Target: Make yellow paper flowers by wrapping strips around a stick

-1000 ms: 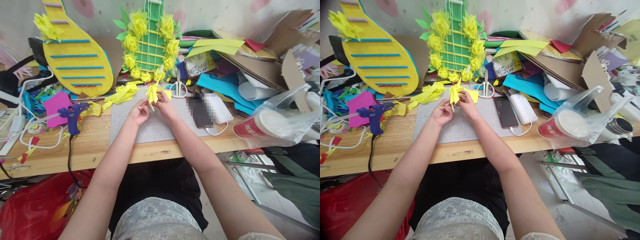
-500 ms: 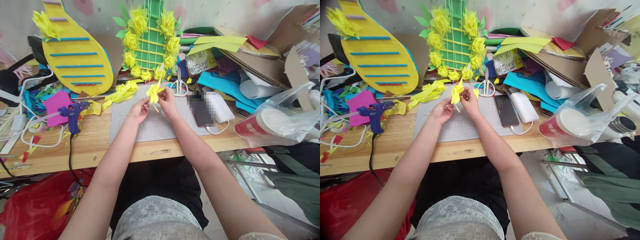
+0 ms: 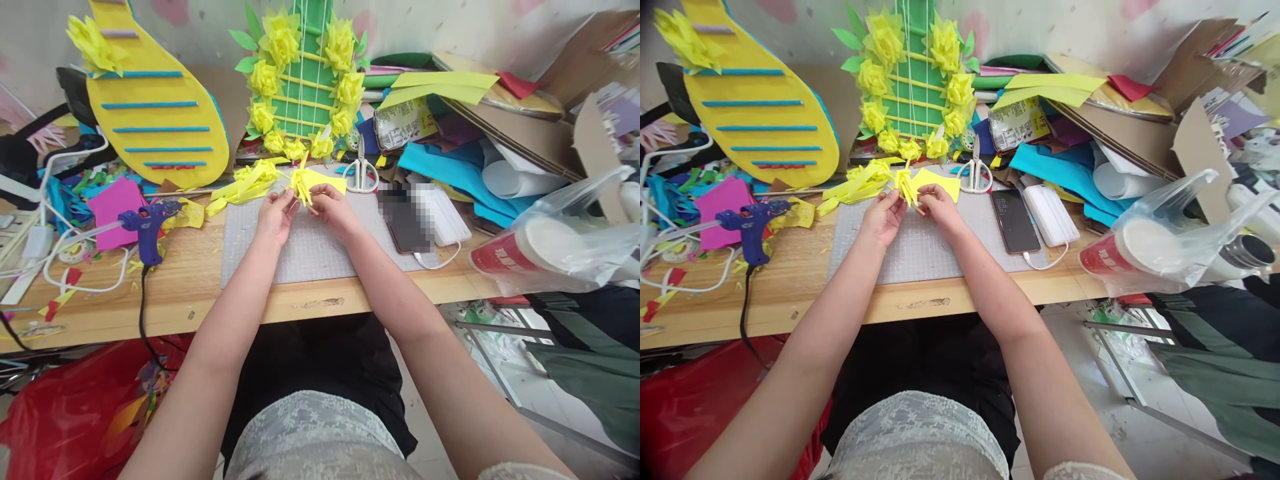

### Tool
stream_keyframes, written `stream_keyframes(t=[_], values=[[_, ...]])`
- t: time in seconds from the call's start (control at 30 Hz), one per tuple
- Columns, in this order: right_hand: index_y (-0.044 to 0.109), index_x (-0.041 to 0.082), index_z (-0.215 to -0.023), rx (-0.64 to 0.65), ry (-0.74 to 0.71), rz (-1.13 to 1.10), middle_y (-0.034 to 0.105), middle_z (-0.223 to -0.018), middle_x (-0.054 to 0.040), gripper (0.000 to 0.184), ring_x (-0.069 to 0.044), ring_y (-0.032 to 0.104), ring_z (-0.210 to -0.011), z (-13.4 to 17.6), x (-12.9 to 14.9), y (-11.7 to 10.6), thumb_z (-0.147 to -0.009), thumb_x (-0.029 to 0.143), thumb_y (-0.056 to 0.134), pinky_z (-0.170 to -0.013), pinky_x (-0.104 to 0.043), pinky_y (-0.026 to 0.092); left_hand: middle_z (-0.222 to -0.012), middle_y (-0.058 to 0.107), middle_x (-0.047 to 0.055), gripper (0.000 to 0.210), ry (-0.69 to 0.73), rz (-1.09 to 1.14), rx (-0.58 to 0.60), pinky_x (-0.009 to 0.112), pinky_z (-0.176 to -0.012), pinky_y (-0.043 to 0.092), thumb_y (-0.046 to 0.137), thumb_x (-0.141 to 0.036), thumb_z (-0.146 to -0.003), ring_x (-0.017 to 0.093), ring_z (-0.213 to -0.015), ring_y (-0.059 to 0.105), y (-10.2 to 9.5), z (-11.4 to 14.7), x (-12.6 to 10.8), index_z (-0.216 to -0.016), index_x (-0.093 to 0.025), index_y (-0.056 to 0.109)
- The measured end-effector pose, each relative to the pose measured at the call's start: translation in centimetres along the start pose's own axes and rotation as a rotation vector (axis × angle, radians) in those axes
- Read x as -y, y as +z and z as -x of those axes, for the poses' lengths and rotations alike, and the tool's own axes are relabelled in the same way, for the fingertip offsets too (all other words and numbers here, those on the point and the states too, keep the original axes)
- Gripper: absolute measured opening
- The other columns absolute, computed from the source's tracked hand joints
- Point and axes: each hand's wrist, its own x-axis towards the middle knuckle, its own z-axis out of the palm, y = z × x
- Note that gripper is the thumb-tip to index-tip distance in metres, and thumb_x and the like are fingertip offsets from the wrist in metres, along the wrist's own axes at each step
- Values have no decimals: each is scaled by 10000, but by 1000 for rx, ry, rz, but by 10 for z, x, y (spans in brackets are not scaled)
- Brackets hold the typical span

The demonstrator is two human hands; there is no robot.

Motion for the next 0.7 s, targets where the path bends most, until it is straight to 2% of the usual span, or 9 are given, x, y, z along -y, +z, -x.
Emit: stream_keyframes(t=[0.1,0.2,0.27,0.4,0.53,0.7], values=[[475,186,-791,109,53,26,578,-733,33,144,-56,520,-548,6,4,2,-717,269,565,-549,-213,446,-651,632,-60,301,67,-15,-85,159,-591,474,660,-41,-695,58,-594,622,-1,-2,-2,-666,-190,401],[484,192,-781,182,-39,124,567,-667,46,283,-64,496,-539,9,1,7,-649,352,676,-525,-212,425,-661,635,-61,319,121,-8,-97,165,-597,478,680,-60,-685,59,-603,622,-3,-4,-3,-654,-191,390],[475,197,-740,155,-138,213,520,-588,64,281,-64,451,-503,9,-3,10,-643,349,690,-496,-213,387,-661,639,-54,330,130,6,-72,176,-604,483,687,-67,-678,67,-606,626,-3,-5,-2,-639,-190,383],[456,195,-652,93,-270,379,466,-538,62,219,-66,400,-487,8,-8,13,-729,328,613,-499,-222,330,-638,634,-54,325,121,29,-47,177,-600,480,667,-55,-694,69,-614,632,-3,-6,-1,-626,-189,378],[463,187,-630,63,-292,507,450,-548,58,207,-73,378,-521,8,-8,10,-752,307,580,-529,-227,304,-644,640,-51,288,98,27,-49,173,-603,488,694,-65,-678,65,-609,631,-4,-7,0,-637,-183,434],[491,174,-638,59,-296,546,455,-569,50,196,-82,372,-548,7,-8,8,-758,307,569,-559,-235,299,-650,651,-41,163,37,48,-66,154,-597,498,689,-77,-696,45,-559,613,-6,-10,1,-754,-165,564]])
